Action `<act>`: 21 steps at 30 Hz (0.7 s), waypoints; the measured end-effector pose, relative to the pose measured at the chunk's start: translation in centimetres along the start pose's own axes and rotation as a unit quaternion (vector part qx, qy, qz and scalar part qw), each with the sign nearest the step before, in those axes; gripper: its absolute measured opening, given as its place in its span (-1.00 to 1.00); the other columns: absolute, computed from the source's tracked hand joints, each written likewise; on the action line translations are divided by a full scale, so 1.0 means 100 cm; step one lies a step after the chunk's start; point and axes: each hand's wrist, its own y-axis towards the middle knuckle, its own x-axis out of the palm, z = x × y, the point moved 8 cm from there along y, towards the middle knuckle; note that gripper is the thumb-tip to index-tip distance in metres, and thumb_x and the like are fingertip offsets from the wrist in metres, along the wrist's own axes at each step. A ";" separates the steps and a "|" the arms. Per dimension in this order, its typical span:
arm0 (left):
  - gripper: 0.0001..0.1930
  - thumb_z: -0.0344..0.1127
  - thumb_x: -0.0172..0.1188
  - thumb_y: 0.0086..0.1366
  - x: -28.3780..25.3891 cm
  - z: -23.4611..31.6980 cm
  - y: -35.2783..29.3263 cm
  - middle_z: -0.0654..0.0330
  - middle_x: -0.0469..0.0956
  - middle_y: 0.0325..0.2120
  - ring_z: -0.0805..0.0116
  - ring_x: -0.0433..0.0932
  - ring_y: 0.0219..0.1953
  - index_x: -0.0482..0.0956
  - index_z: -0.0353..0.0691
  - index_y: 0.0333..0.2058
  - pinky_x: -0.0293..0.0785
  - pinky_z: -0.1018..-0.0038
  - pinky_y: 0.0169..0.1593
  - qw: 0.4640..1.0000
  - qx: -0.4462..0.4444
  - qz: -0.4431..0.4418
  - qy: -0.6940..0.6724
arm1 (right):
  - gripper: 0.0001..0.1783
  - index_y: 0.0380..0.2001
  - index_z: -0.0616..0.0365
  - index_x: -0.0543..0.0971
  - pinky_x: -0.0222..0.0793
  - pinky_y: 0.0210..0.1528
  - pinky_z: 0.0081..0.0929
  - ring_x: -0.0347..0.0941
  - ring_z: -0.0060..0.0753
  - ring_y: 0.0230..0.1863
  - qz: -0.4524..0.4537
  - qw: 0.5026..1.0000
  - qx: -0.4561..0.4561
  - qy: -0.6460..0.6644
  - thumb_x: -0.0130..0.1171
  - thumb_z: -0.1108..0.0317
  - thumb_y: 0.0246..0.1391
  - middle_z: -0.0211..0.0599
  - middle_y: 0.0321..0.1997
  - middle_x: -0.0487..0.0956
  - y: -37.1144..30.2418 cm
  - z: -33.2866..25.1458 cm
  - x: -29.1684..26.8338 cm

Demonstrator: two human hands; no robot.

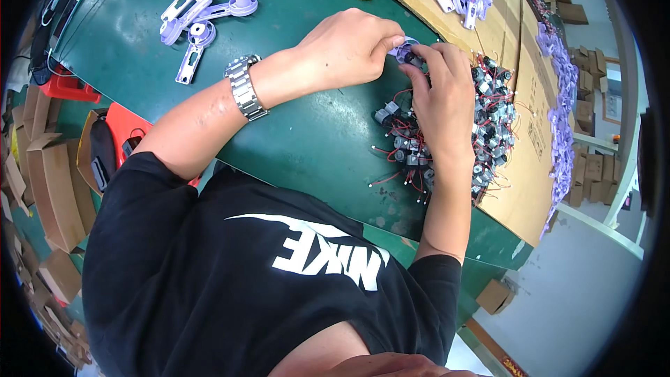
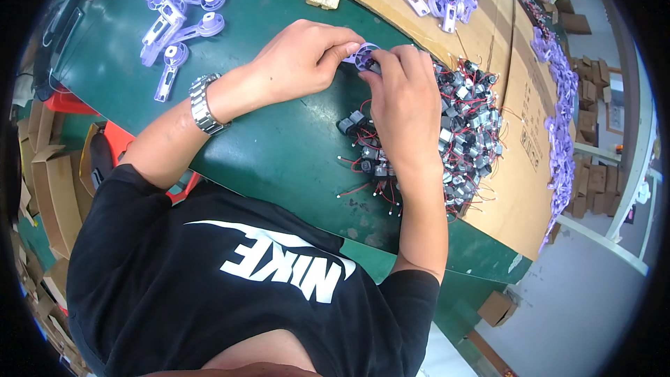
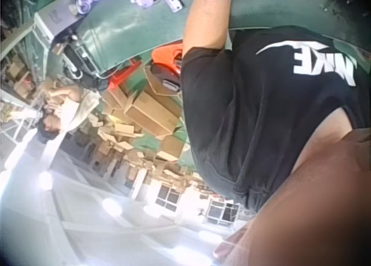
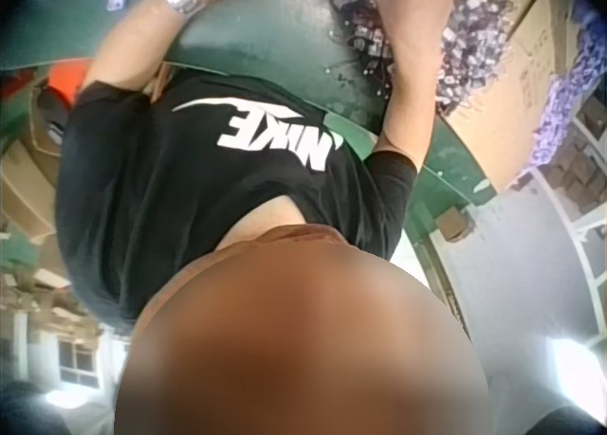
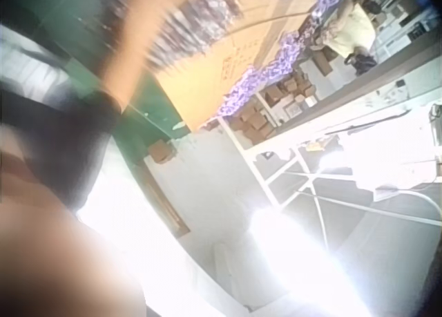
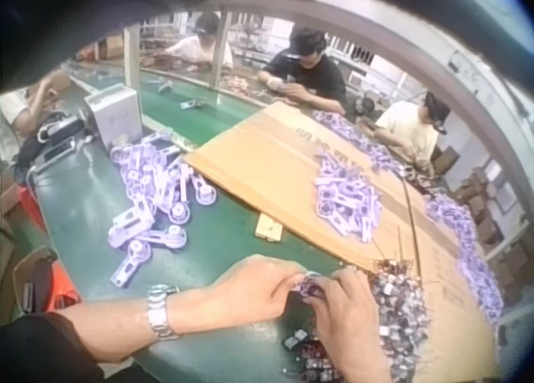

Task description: Assembling small electronic motors into purple plastic housings on an assembly line.

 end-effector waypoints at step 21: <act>-0.79 -0.32 0.15 0.44 -0.002 -0.003 -0.001 -0.16 0.59 -0.50 -0.15 0.58 -0.47 0.71 -0.30 -0.18 0.45 0.15 -0.36 1.000 -0.023 0.018 0.007 | -0.69 -0.09 0.22 0.60 0.36 -0.09 -0.16 0.46 -0.09 -0.13 -0.023 0.998 -0.030 -0.055 0.30 0.54 0.06 -0.18 -0.15 0.56 0.000 -0.002 0.001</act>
